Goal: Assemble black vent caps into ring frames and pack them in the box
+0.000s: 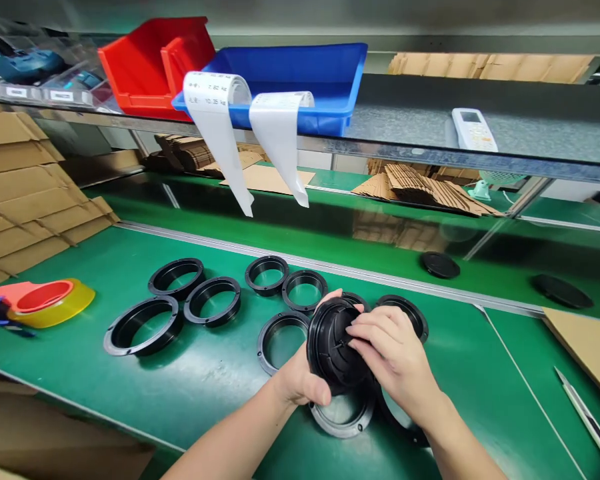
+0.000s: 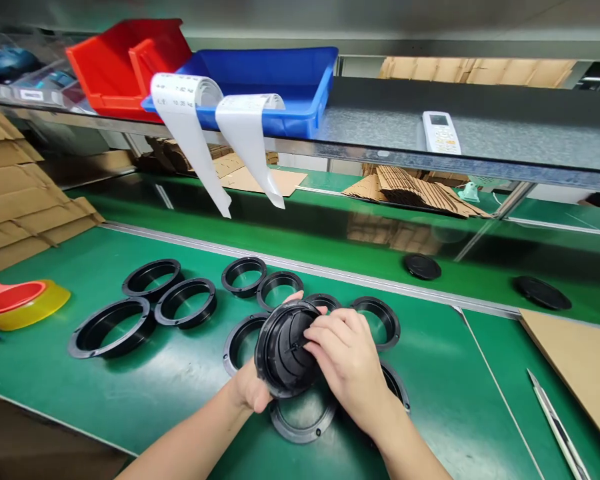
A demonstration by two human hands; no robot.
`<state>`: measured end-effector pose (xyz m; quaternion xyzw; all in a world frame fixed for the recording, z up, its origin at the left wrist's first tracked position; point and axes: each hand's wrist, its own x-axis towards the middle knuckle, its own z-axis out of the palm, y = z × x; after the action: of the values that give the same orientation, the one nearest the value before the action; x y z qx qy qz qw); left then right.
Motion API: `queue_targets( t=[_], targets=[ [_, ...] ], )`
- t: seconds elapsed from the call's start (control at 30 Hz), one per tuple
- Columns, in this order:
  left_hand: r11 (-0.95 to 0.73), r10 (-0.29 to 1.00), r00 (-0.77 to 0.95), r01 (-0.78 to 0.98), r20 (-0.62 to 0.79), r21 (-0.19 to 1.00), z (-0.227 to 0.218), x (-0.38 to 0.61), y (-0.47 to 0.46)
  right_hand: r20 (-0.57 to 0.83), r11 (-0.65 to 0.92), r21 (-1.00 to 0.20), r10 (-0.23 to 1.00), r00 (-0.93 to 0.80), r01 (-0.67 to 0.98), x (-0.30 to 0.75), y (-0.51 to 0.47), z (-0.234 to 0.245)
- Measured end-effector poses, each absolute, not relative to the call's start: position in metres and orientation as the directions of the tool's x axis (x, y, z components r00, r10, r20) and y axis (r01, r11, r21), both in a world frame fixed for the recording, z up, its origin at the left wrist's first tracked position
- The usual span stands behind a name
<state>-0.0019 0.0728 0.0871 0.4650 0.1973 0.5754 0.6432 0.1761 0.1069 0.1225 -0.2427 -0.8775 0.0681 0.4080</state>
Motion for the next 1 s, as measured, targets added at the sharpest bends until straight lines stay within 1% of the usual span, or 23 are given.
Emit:
queue_targets(
  t=[0.13,0.27,0.4,0.57,0.63,0.7,0.77,0.83,0.9,1.0],
  targets=[
    [-0.063,0.906,0.286,-0.638,0.312,0.767,0.077,0.000,0.072,0.635,0.889,-0.290,0.455,-0.624,0.354,0.174,0.108,0.122],
    [0.020,0.905,0.338,-0.640,0.258,0.768,0.073,-0.003,0.070,0.611,0.903,-0.298,0.429,-0.666,0.308,0.174,0.109,0.120],
    [0.093,0.913,0.365,-0.622,0.183,0.777,0.077,-0.005,0.067,0.613,0.899,-0.319,0.436,-0.659,0.299,0.172,0.109,0.118],
    [0.102,0.931,0.342,-0.582,0.129,0.807,0.078,-0.005,0.065,0.660,0.890,-0.359,0.454,-0.598,0.280,0.164,0.110,0.111],
    [0.129,0.933,0.345,-0.591,0.105,0.797,0.077,-0.005,0.065,0.657,0.873,-0.394,0.486,-0.576,0.287,0.163,0.111,0.111],
    [0.169,0.933,0.350,-0.627,0.081,0.761,0.077,-0.003,0.066,0.607,0.836,-0.453,0.543,-0.580,0.309,0.167,0.112,0.114],
    [0.224,0.931,0.362,-0.664,0.044,0.713,0.077,-0.001,0.067,0.516,0.780,-0.527,0.609,-0.603,0.337,0.174,0.113,0.120],
    [0.295,0.912,0.409,-0.681,0.014,0.670,0.079,0.001,0.068,0.437,0.731,-0.583,0.649,-0.623,0.354,0.183,0.112,0.125],
    [0.362,0.884,0.468,-0.685,0.001,0.633,0.081,0.003,0.068,0.397,0.707,-0.608,0.665,-0.632,0.361,0.190,0.112,0.129],
    [0.435,0.849,0.529,-0.701,0.003,0.566,0.084,0.005,0.068,0.363,0.684,-0.610,0.689,-0.627,0.399,0.194,0.112,0.130]
  ],
)
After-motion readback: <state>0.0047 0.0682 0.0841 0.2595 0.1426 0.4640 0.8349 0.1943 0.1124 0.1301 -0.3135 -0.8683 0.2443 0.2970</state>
